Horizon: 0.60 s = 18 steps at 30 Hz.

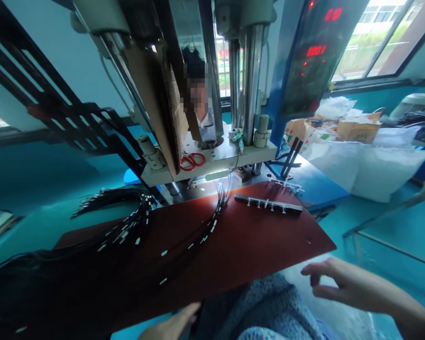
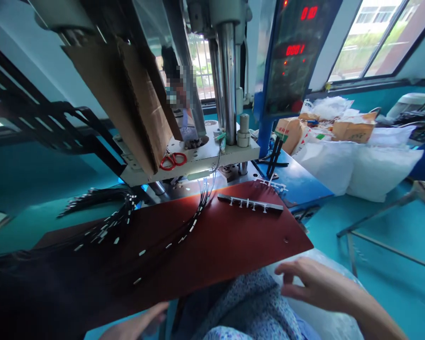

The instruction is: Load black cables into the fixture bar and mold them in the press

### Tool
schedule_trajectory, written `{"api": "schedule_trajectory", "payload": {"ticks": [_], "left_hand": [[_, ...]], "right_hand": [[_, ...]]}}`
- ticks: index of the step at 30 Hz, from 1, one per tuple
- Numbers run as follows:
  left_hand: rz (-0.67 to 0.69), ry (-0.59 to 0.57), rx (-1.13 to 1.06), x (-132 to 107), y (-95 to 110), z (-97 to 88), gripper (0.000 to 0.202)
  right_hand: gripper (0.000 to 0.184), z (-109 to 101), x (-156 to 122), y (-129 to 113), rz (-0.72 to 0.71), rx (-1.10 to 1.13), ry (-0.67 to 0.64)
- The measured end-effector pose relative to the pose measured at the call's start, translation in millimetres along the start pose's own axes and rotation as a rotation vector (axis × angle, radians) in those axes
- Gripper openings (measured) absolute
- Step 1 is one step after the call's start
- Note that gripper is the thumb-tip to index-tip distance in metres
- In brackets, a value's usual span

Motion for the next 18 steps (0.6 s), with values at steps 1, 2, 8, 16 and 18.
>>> {"api": "schedule_trajectory", "payload": {"ticks": [1, 2, 8, 16, 18], "left_hand": [[0.065, -0.067, -0.007, 8.5, 15.8, 10.7, 0.039], [0.146, -0.136, -0.006, 19.6, 34.3, 25.7, 0.044], [0.746, -0.192, 0.329, 102.2, 132.8, 144.3, 0.075], [0.678, -0.068, 0.499, 129.1, 123.2, 181.0, 0.088], [0.675, -0.079, 0.498, 128.5, 123.3, 179.6, 0.087]], "right_hand": [[0.025, -9.8, 8.1, -19.5, -0.094, 0.034, -0.027], [0.025, -23.7, 20.9, -34.6, -0.175, 0.045, 0.070], [0.021, -59.7, 117.5, -43.0, -0.143, -0.341, 0.647], [0.021, -66.8, 133.8, -51.1, -0.225, -0.283, 0.686], [0.024, -85.7, 113.0, -70.6, -0.287, -0.152, 0.829]]}}
Point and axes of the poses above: each hand's wrist, its own x-axis towards the middle knuckle, its own z-axis out of the palm, y = z × x, the point moved 5 cm from there along x, towards the middle knuckle, and after that the axes turned 2 degrees about z, right-handed, at the moved point
